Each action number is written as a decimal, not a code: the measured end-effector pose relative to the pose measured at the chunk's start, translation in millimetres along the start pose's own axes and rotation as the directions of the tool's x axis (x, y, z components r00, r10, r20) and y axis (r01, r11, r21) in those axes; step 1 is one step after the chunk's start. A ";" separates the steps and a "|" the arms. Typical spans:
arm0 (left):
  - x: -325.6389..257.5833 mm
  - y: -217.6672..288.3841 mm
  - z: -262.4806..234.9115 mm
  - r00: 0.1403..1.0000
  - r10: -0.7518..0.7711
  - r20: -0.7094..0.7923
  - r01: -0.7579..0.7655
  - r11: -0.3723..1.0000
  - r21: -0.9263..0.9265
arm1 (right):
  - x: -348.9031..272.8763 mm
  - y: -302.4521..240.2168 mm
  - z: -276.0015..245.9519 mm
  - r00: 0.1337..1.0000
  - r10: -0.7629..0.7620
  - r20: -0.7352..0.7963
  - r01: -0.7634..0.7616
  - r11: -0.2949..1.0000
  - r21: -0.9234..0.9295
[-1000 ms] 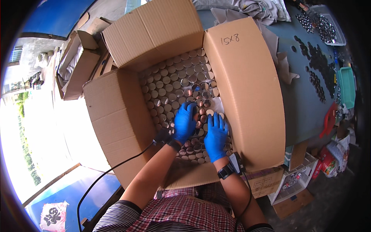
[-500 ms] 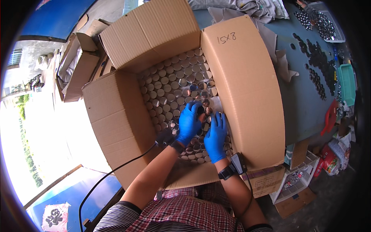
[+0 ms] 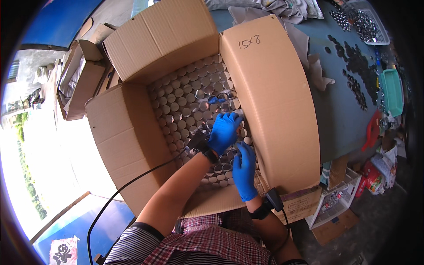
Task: The recorder is packing small round metal or plastic discs into a cardboard box in an organized grid.
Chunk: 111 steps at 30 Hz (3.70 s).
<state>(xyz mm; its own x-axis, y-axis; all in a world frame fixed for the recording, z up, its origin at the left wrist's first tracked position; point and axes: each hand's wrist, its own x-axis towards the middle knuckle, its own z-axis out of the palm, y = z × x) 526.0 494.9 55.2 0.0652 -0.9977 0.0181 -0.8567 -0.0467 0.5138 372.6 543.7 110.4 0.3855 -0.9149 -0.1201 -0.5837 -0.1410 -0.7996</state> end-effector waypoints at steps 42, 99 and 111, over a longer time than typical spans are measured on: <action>-31.1 229.9 7.3 0.991 -0.084 0.100 0.080 0.996 0.036 | 469.8 265.3 -267.2 0.920 -0.158 -0.359 -0.088 0.809 -0.581; -282.7 88.6 -72.4 0.980 -0.195 -0.039 0.186 0.968 -0.169 | 115.7 1.1 51.4 0.926 -0.292 0.240 0.376 0.657 -0.654; -277.1 89.0 -76.0 0.976 -0.206 -0.071 0.193 0.968 -0.159 | 147.8 -4.0 72.8 0.910 -0.345 0.228 0.411 0.689 -0.597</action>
<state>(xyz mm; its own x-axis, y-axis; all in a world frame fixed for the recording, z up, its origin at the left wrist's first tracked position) 470.7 770.9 161.1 0.2769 -0.9605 -0.0271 -0.7358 -0.2301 0.6369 483.9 436.5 53.0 0.7154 -0.6980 0.0326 -0.6706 -0.6989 -0.2486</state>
